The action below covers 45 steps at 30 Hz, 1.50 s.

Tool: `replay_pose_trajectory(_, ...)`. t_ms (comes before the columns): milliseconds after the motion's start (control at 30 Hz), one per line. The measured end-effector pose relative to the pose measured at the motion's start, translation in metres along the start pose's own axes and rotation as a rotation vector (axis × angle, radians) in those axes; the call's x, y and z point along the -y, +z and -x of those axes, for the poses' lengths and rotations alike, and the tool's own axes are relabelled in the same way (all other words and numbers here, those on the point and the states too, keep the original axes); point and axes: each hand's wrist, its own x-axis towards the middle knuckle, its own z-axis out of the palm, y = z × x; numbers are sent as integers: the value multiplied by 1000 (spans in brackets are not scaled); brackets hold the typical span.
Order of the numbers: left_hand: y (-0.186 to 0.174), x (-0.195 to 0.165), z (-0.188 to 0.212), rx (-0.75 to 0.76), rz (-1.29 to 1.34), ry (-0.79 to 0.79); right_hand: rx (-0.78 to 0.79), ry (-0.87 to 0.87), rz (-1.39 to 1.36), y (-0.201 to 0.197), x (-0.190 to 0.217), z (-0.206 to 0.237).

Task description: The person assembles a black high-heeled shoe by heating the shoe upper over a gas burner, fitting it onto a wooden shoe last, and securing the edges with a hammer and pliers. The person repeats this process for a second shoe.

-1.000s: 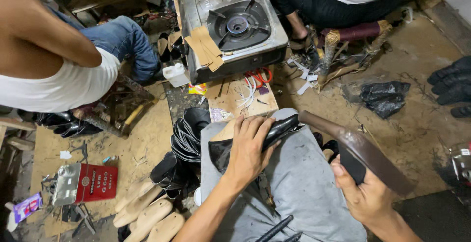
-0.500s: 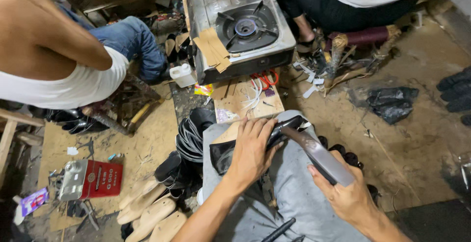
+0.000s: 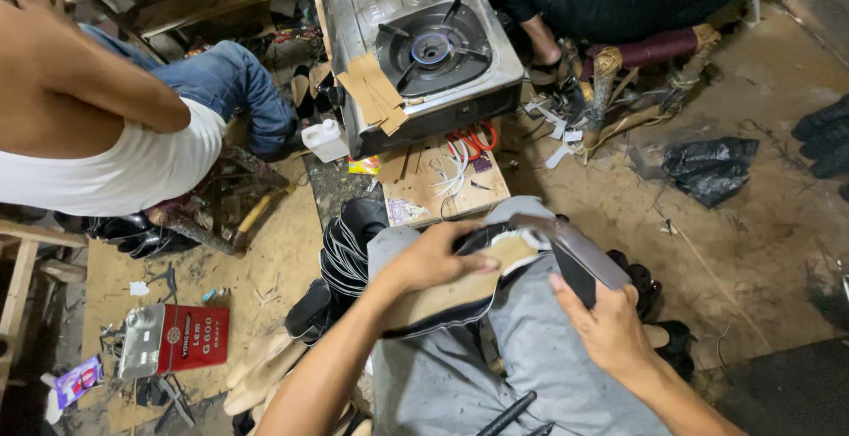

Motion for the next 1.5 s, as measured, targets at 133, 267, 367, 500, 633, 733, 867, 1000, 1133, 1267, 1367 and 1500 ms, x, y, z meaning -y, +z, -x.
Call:
replay_pose_trajectory(133,2,0,-2,20,-31,51,-44,-23,7,-2,-26,6)
replay_pose_trajectory(267,4,3,-4,-6,-85,44,-55,-391,-293,4,-48,13)
replay_pose_trajectory(367,3,8,-6,69,38,-48,50,-266,363,3,-54,14)
replay_pose_trajectory(500,7,19,-8,-6,-89,-6,-83,-278,-179,2,-50,20)
replay_pose_trajectory(633,4,26,-7,-28,-107,133,27,-317,-58,8,-47,19)
replay_pose_trajectory(733,3,21,-6,-2,-65,50,47,-273,160,5,-50,18)
replay_pose_trajectory(867,3,10,-1,35,47,-71,-97,-69,-170,3,-55,27)
replay_pose_trajectory(1000,2,13,-2,28,-49,-15,26,-20,151,8,-62,28)
replay_pose_trajectory(1133,0,22,-5,-51,-139,100,-32,-265,293,12,-76,26)
replay_pose_trajectory(1267,9,10,15,-215,-93,170,114,-116,251,-6,-89,62)
replay_pose_trajectory(1367,12,-12,36,-376,-2,97,-22,84,-184,-12,-99,81)
replay_pose_trajectory(1500,15,-33,55,-470,252,24,19,264,-481,-17,-103,77)
